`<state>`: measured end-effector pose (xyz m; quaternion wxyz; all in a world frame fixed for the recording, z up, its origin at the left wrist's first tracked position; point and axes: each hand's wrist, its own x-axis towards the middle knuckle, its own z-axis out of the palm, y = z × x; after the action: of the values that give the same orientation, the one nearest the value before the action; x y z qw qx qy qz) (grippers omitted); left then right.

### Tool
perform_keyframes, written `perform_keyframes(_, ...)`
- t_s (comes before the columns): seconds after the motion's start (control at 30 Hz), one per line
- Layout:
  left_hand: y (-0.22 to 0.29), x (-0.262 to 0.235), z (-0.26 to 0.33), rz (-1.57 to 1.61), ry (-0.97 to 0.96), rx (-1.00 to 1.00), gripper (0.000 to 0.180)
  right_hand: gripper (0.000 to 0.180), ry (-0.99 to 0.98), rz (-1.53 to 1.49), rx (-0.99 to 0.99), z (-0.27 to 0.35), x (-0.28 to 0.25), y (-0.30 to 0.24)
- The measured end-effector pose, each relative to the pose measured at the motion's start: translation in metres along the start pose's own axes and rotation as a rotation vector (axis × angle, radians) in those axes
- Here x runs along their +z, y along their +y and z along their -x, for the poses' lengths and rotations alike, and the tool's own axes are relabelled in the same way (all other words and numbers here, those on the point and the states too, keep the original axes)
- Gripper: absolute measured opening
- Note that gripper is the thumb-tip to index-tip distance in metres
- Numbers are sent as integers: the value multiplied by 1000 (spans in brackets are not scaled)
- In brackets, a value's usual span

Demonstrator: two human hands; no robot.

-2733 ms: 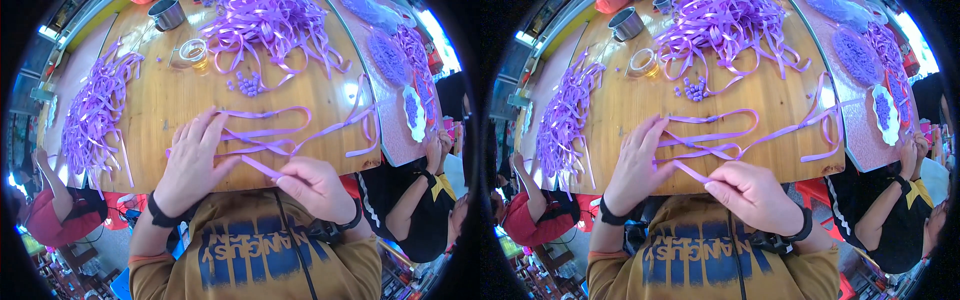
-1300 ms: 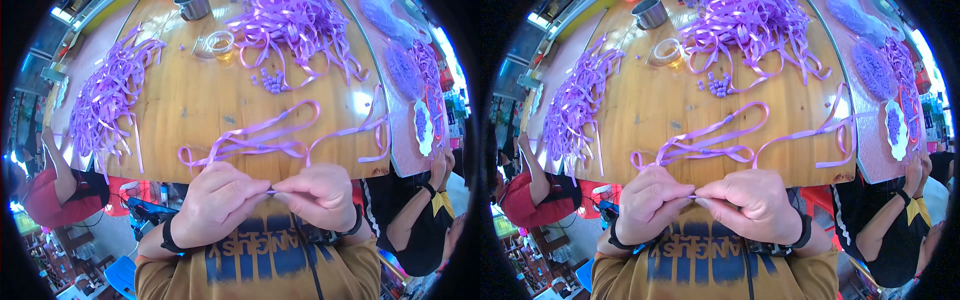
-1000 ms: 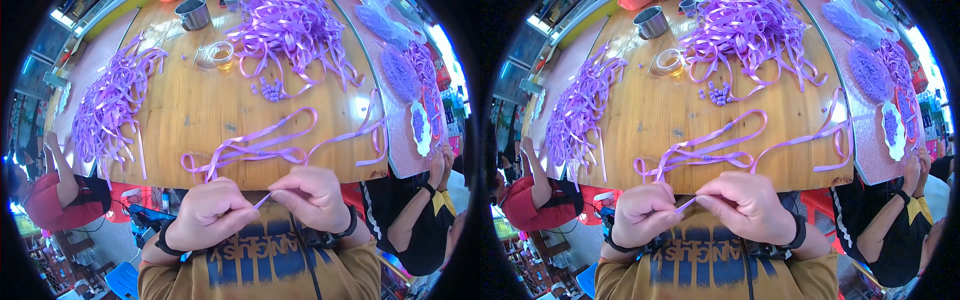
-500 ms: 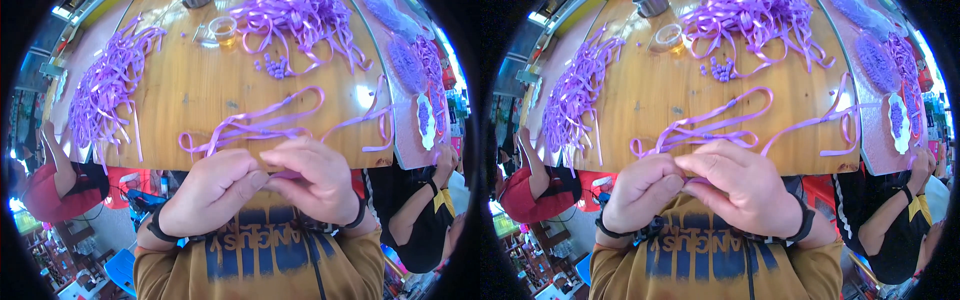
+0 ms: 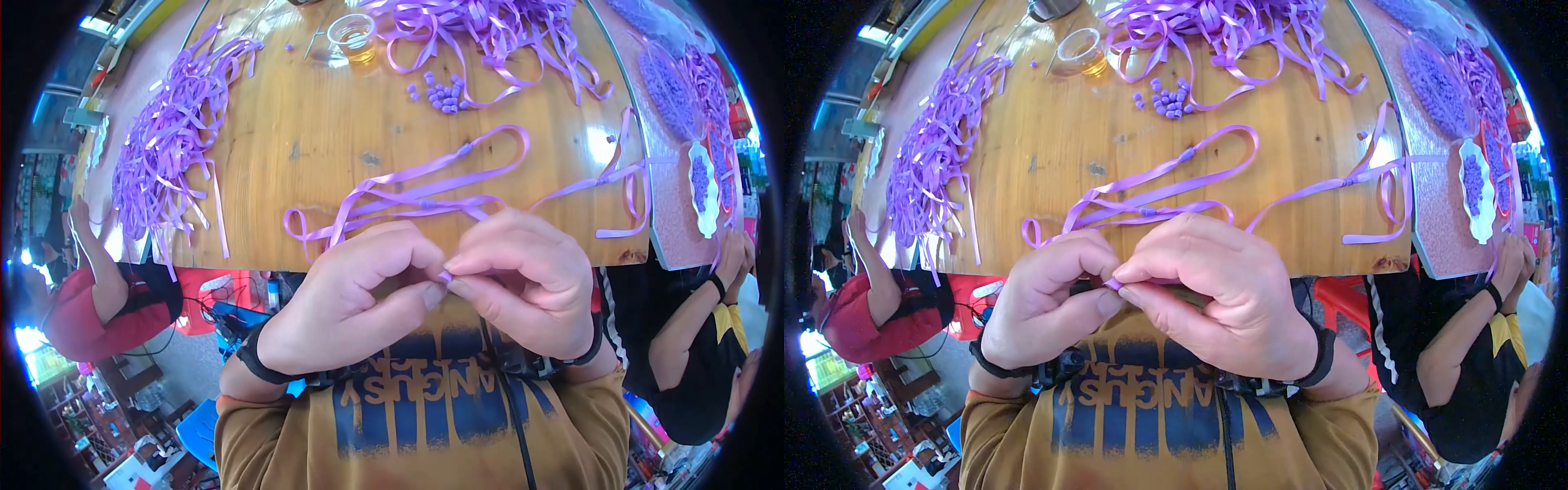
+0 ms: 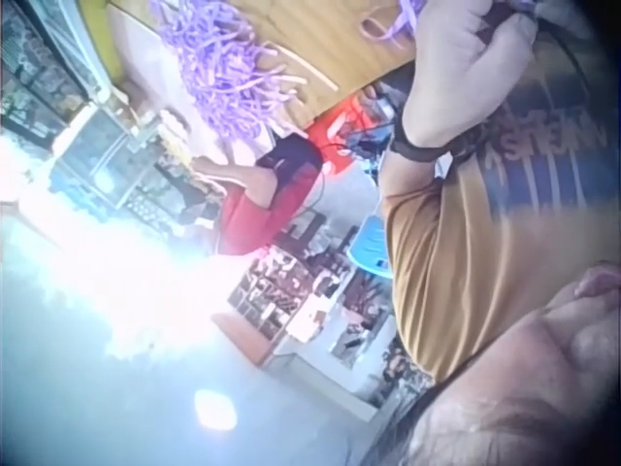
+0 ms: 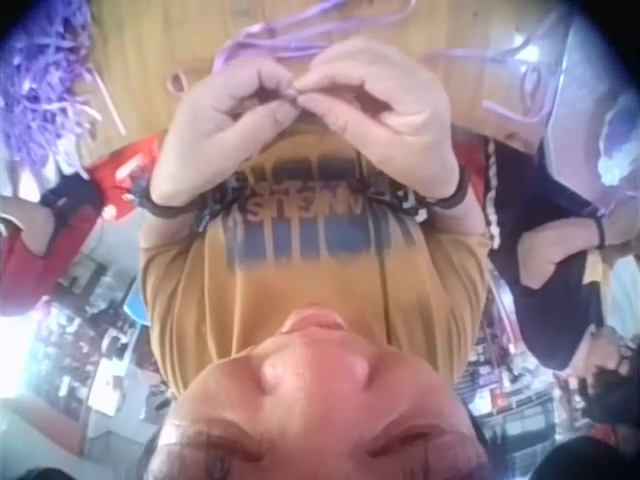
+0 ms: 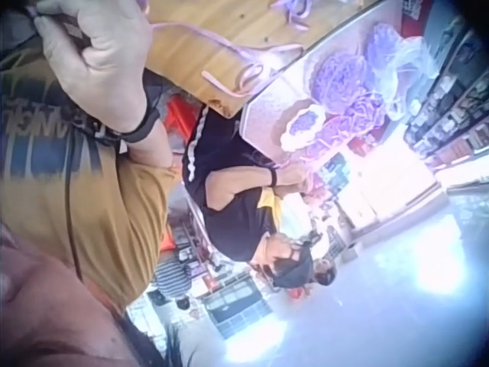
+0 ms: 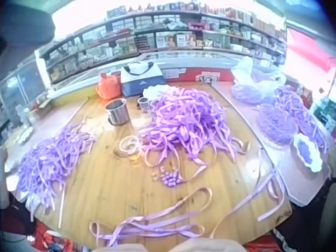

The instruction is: The person threads purple beads onto a purple ribbon by hand, sliding each bead along the ribbon and tying knots to secure them.

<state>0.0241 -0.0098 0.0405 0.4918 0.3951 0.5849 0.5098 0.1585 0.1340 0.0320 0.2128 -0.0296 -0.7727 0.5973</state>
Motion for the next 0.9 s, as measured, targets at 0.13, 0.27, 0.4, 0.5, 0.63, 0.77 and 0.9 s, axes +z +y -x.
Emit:
perform_keyframes(0.13,1,2,-6,-296,20,214,11,15,42,-55,26,4,1,0)
perform_keyframes(0.27,1,1,-7,-281,-2,199,10,14,69,-277,174,5,1,2)
perform_keyframes(0.4,-1,-1,-7,-212,-66,160,10,14,-14,-338,219,7,-4,6)
perform_keyframes(0.5,2,0,-6,173,-77,-139,12,14,-61,-167,41,5,-7,8)
perform_keyframes(0.63,-5,-5,-9,508,-161,-302,12,14,-42,33,-78,4,-6,5)
perform_keyframes(0.77,-5,-3,-9,615,-160,-311,11,20,17,274,-274,4,-5,4)
perform_keyframes(0.9,1,1,-10,507,-119,-303,11,26,30,362,-322,6,-5,5)
